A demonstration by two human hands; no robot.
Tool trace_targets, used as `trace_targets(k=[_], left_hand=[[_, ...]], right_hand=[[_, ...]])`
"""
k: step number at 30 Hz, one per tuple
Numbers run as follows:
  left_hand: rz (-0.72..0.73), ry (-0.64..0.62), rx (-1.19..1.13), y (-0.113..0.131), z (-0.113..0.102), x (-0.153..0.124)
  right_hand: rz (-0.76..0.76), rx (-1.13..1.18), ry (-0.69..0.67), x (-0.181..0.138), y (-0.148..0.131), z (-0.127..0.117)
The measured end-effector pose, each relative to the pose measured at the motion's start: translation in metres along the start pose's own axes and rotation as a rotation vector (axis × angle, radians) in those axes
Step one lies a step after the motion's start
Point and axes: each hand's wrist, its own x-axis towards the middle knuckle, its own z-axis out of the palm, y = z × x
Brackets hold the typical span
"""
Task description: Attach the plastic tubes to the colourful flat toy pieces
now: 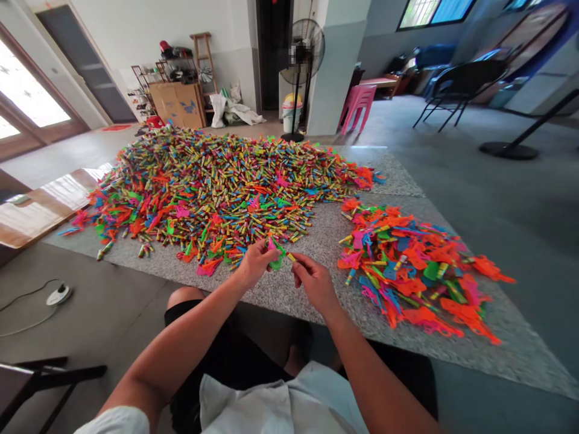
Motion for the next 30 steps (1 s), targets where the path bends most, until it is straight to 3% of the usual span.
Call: trace_targets(k=[6,10,14,16,18,20,22,25,30], left_hand=[[-0.061,0.090,-0.052,-0.002,0.005,-0.004],[-0.095,0.137,-0.090,-0.012,0.014,-0.008],[-0.132,0.081,0.010,-0.027,0.018,0.009],[-0.129,0.083,0.124,-0.032,0.014,0.031],[-0.056,0.148,0.325,-0.033,0.005,0.057],[0.069,0.218,0.599,-0.031,-0.004,0.085],[0.183,0.243,0.877,-0.027,-0.011,0.110],[0.256,0.163,1.217,-0.020,-0.015,0.141],[0.258,0.038,1.350,-0.015,-0.021,0.170]], right_hand=[[-0.047,-0.193,0.025,-0.002,0.002,-0.002],[0.073,-0.079,-0.034,-0.002,0.008,-0.002],[0.109,-0.076,0.029,0.001,0.017,-0.018],[0.118,-0.132,0.152,0.008,0.020,-0.039],[0.107,-0.085,0.407,0.018,0.023,-0.070],[0.058,0.104,0.675,0.031,0.023,-0.103],[0.007,0.308,0.816,0.042,0.022,-0.130],[0.057,0.277,0.740,0.057,0.024,-0.141],[0.157,-0.676,0.212,0.084,0.042,-0.089]])
